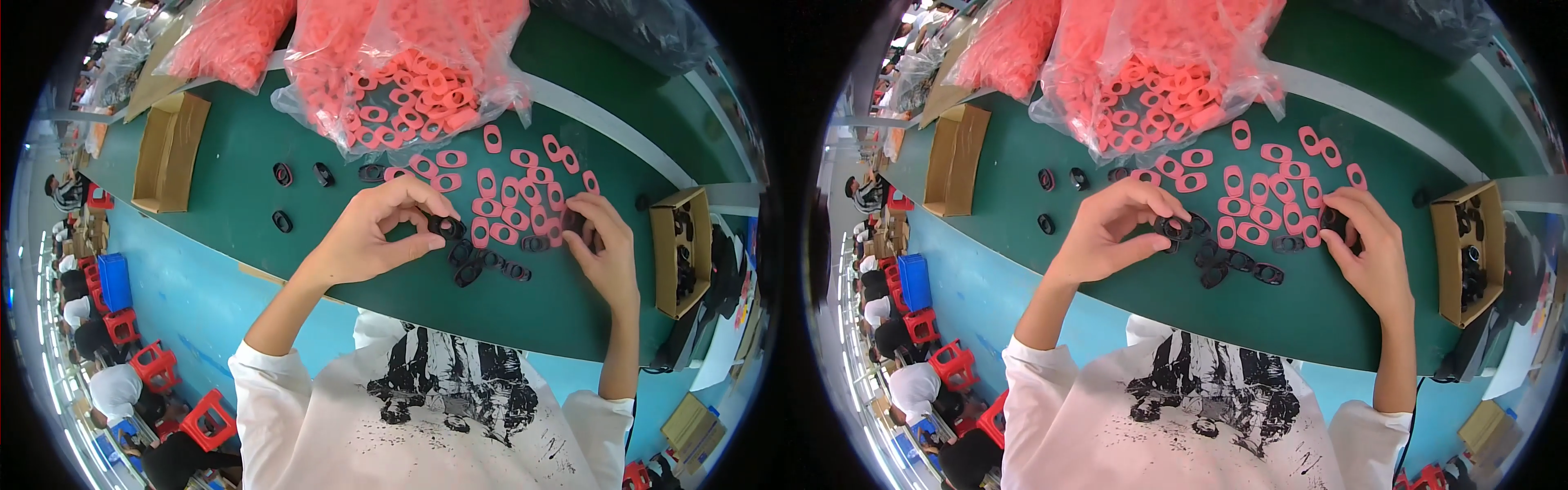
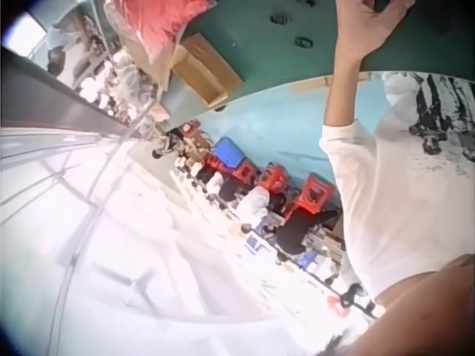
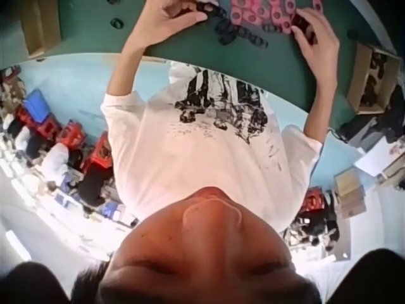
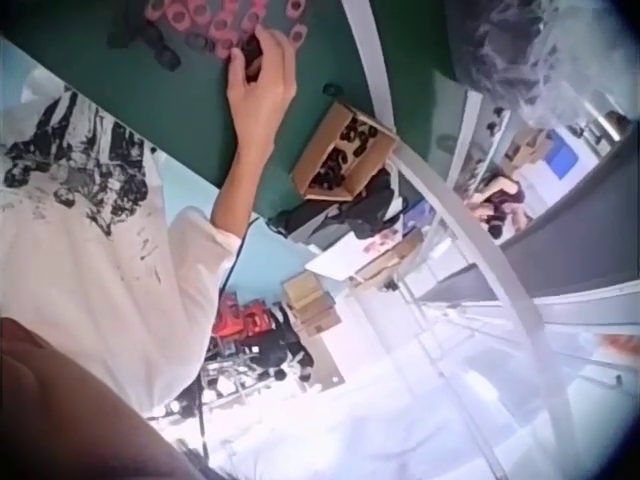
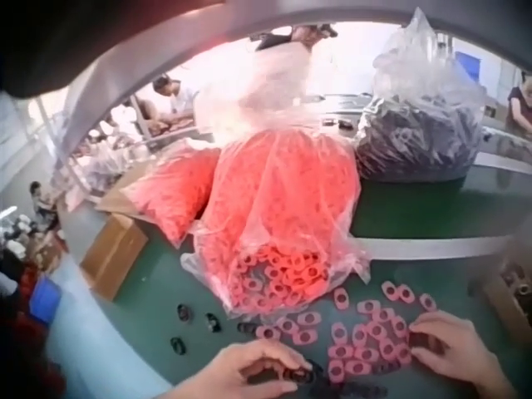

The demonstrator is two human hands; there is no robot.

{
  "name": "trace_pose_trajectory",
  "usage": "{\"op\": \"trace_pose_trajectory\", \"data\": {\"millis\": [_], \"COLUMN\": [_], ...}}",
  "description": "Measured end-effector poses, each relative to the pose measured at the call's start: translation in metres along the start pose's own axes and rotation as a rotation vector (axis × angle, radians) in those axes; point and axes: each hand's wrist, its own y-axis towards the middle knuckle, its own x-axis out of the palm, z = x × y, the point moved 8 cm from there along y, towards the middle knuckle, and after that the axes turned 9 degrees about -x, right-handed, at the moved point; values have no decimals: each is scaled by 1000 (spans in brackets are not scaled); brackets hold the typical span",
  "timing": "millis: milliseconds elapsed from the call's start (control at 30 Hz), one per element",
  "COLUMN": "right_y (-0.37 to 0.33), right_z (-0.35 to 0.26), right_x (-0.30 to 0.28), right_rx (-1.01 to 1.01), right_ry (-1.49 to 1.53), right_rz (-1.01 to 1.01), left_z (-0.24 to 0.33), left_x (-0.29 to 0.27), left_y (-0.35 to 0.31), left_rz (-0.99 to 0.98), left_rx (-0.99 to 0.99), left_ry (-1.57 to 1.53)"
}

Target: The person spreads pink pads across the table, takes black plastic pieces from a box, and assembles them by fitting the pink pads onto the black pieces by hand.

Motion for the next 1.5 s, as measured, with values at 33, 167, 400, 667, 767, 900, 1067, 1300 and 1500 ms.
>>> {"op": "trace_pose_trajectory", "data": {"millis": [33,167,400,667,767,900,1067,1300,1500], "right_y": [4,5,-2,69,163,295,388,194,65], "right_z": [-1,-8,-15,-85,-148,-182,-120,-87,-29], "right_x": [1,-5,-5,-51,-60,-104,-66,-67,-115], "right_rx": [-4,-18,-35,-201,-475,-587,-637,-134,208], "right_ry": [1,-9,-74,-106,-285,-653,-560,-1032,-1214], "right_rz": [-1,-12,-84,292,572,842,202,-251,-194], "left_z": [2,10,24,17,31,21,24,39,122], "left_x": [-2,4,23,4,6,4,3,-25,34], "left_y": [2,7,9,16,8,6,19,-5,9], "left_rz": [14,5,78,144,223,277,285,344,209], "left_rx": [-4,44,211,204,426,371,490,387,662], "left_ry": [10,242,590,598,674,653,638,594,755]}}
